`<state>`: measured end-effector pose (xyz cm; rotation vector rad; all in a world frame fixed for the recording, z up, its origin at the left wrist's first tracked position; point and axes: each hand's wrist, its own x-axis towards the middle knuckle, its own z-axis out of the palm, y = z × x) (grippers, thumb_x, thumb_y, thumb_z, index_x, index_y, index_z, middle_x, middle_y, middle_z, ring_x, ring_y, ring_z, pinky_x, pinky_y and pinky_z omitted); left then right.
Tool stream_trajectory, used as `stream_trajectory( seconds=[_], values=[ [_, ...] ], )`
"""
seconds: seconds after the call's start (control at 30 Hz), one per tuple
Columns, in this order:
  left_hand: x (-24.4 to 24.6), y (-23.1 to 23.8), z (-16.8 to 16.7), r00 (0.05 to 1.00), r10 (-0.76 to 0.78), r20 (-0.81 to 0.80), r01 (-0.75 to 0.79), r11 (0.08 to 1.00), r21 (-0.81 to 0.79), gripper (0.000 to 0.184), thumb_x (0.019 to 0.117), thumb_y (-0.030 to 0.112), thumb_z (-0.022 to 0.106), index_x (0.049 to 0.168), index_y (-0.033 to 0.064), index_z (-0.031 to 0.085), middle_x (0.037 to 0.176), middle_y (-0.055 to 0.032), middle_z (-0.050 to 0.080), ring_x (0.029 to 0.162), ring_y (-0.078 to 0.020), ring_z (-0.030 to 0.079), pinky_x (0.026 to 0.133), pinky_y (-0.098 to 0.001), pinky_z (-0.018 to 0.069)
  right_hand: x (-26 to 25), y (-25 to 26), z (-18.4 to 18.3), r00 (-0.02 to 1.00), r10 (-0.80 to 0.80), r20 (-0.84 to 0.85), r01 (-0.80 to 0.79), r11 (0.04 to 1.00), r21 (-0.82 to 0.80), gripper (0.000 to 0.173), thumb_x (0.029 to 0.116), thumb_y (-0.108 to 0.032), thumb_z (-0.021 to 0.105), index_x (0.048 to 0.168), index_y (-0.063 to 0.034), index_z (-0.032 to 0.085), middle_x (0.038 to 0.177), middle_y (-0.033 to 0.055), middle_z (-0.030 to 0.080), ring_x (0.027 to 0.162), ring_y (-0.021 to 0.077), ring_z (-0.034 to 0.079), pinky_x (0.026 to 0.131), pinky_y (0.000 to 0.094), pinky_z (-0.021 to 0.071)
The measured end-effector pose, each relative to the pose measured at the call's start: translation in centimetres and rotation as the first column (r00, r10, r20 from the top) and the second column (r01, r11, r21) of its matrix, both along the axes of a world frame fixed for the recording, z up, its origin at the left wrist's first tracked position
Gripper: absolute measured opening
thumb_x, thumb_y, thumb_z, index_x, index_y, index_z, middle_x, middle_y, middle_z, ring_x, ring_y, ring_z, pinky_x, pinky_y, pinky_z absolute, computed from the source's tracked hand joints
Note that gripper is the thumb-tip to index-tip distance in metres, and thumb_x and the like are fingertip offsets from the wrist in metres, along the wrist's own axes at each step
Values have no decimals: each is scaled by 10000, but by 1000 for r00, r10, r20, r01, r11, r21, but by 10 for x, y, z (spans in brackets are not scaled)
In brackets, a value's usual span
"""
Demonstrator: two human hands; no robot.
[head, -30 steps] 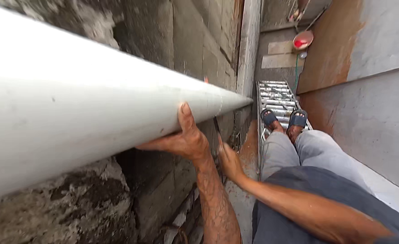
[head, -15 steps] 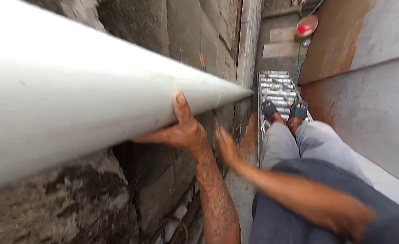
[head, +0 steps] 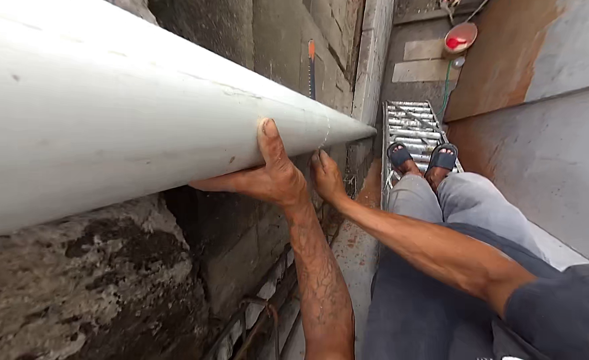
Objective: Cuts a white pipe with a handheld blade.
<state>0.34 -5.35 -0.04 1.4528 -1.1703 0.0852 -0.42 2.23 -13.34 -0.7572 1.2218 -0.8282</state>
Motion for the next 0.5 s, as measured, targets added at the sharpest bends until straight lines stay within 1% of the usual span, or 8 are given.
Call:
stream_trajectory(
  seconds=[0.1, 0.17, 0.2, 0.27, 0.37, 0.43, 0.47, 0.5],
  values=[
    [0, -17, -4, 998, -38, -43, 34, 995, -94, 1086, 889, 316, 790, 1517, -87, 0, 1474, -198, 399, 1359, -161, 483, 1099, -305, 474, -1, 24, -5, 998, -67, -18, 65, 996, -67, 351, 1071, -198, 373, 1065, 58, 614, 749, 76, 574, 671, 158, 576, 657, 355, 513],
    [0, -15, -4, 999, -37, -36, 34, 997, -72, 1096, 909, 344, 762, 1511, -104, -37, 1488, -205, 367, 1377, -142, 460, 1108, -281, 455, -5, 1, 11, 1000, -12, -4, 13, 1000, 13, 377, 1092, -162, 363, 1092, 125, 608, 809, 158, 612, 757, 221, 612, 748, 403, 524],
    [-1, -9, -3, 999, -28, -29, 26, 999, -44, 1073, 923, 327, 748, 1511, -118, -30, 1488, -221, 367, 1379, -149, 459, 1115, -281, 446, -1, -8, 12, 1000, 0, -1, 0, 999, 39, 385, 1114, -178, 350, 1093, 121, 593, 798, 170, 596, 737, 243, 601, 719, 425, 518],
    [0, 0, -1, 1000, 1, -23, 0, 1000, 12, 1033, 936, 322, 742, 1527, -97, 6, 1491, -208, 391, 1381, -153, 466, 1119, -282, 446, 6, 5, 3, 1000, -16, -2, 16, 1000, 8, 381, 1121, -241, 346, 1058, 62, 569, 728, 119, 535, 642, 211, 552, 607, 400, 493],
    [0, -16, -3, 997, -46, -61, 41, 996, -81, 1075, 896, 303, 784, 1514, -84, -6, 1476, -186, 401, 1363, -157, 482, 1097, -300, 475, -5, 26, 0, 1000, 22, 0, -22, 1000, 3, 364, 1078, -199, 371, 1081, 73, 614, 751, 74, 572, 686, 153, 576, 681, 353, 511],
    [-1, -14, -4, 997, -41, -65, 36, 996, -79, 1086, 901, 320, 780, 1511, -83, -24, 1482, -176, 385, 1370, -136, 474, 1096, -280, 470, -7, 2, 14, 1000, 26, 16, -27, 998, 48, 367, 1090, -159, 372, 1075, 114, 616, 817, 146, 611, 780, 209, 607, 769, 395, 515],
    [-1, -11, -4, 998, -26, -49, 23, 998, -61, 1074, 917, 329, 765, 1518, -87, -22, 1498, -183, 373, 1383, -135, 463, 1106, -273, 459, -3, -15, 12, 1000, -8, 26, 7, 999, 34, 363, 1107, -157, 368, 1053, 111, 608, 798, 152, 594, 750, 225, 591, 738, 413, 507],
    [0, -7, -3, 999, -1, -35, 0, 1000, -26, 1060, 933, 342, 747, 1529, -83, -19, 1518, -187, 361, 1400, -135, 449, 1119, -266, 446, 5, -20, 4, 998, -54, 30, 55, 998, -14, 355, 1116, -180, 360, 1015, 74, 588, 746, 110, 543, 675, 192, 546, 659, 388, 487]
  ],
)
